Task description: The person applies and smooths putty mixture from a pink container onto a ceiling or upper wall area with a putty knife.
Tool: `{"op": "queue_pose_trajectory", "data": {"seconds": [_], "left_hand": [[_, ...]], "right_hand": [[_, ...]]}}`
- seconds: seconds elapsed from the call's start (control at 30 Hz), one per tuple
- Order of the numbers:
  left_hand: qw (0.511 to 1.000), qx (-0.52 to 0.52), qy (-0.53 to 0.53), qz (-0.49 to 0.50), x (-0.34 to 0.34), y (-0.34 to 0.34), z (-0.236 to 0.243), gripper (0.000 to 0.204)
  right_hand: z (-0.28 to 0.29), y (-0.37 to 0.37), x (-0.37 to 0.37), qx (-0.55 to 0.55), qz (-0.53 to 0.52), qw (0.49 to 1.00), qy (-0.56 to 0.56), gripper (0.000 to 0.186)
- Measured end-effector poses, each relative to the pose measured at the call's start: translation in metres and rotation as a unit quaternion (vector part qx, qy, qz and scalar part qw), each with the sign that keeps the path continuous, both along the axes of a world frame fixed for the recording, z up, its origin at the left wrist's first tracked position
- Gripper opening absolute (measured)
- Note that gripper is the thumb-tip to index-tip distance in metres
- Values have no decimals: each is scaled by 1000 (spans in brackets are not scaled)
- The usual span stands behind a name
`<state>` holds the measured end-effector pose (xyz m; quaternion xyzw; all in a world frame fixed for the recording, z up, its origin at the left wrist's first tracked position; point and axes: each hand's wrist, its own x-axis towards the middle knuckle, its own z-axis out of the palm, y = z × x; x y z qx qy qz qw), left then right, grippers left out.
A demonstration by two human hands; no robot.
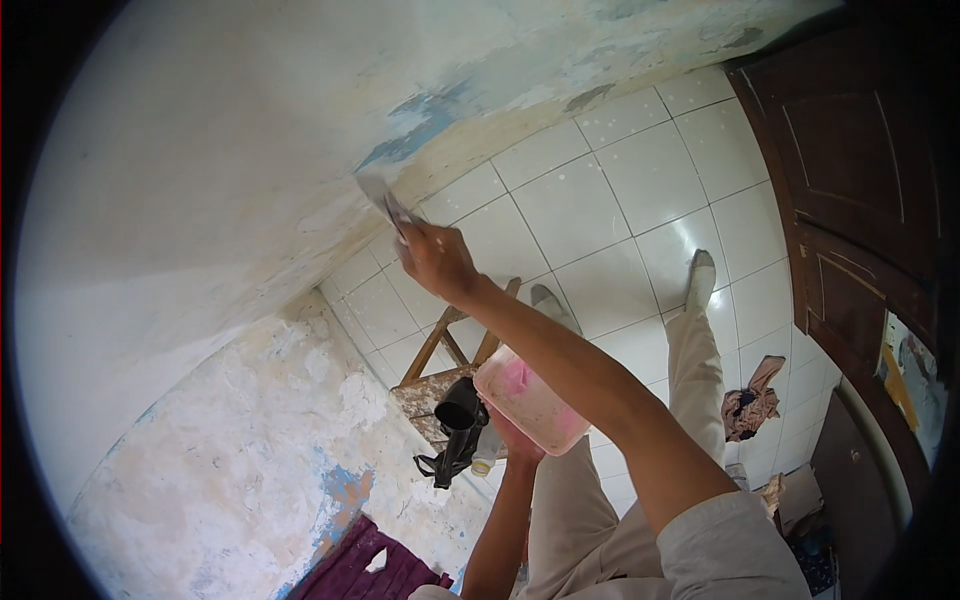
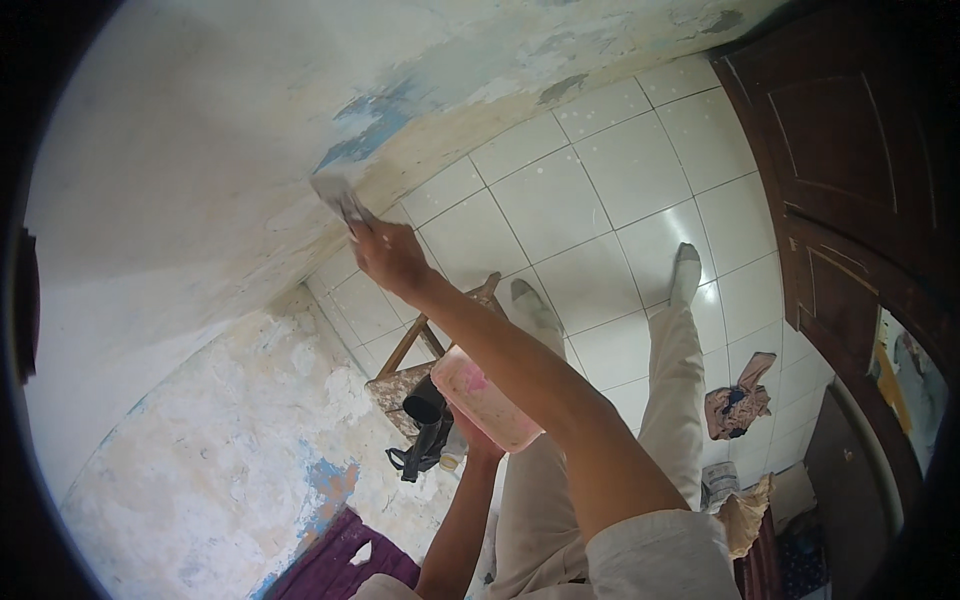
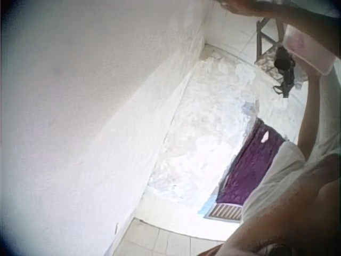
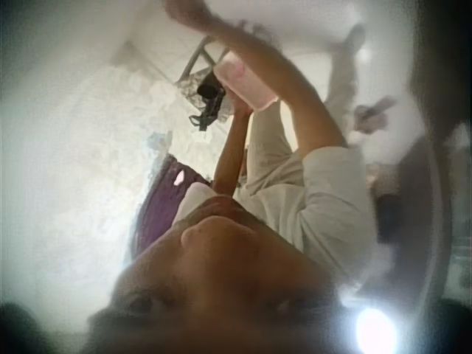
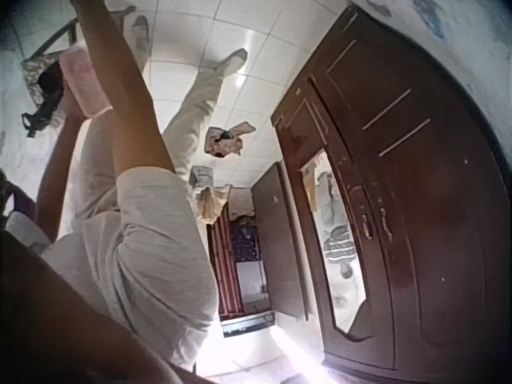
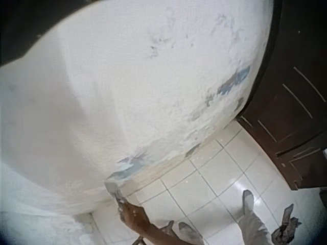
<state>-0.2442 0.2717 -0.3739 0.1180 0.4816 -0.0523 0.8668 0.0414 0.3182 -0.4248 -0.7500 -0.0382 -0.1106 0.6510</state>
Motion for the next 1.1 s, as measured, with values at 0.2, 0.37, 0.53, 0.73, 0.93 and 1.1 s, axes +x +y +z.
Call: {"op": "queue_pose_trajectory", "data": {"seconds": [0.2, 0.37, 0.53, 0.73, 0.93, 1.1], "left_hand": [[1000, -20, -10, -9, -5, -4, 0, 72], [1000, -17, -6, 7, 3, -7, 1, 72], [999, 34, -30, -3, 13, -16, 3, 70], [999, 53, -1, -4, 7, -29, 0, 68], [999, 26, -27, -1, 7, -40, -4, 68], [999, 17, -47, -4, 11, -47, -4, 68]], "right_hand": [[-61, -91, 3, 205, -100, 921, 315, 13], [-67, -138, 90, 379, 109, 861, 323, 30], [6, -219, 158, 574, -55, 794, 194, 14], [40, -359, 135, 629, -89, 760, 137, 20], [-92, -179, 94, 497, -36, 748, 438, 21], [-82, -175, 149, 589, -9, 725, 355, 17]]}}
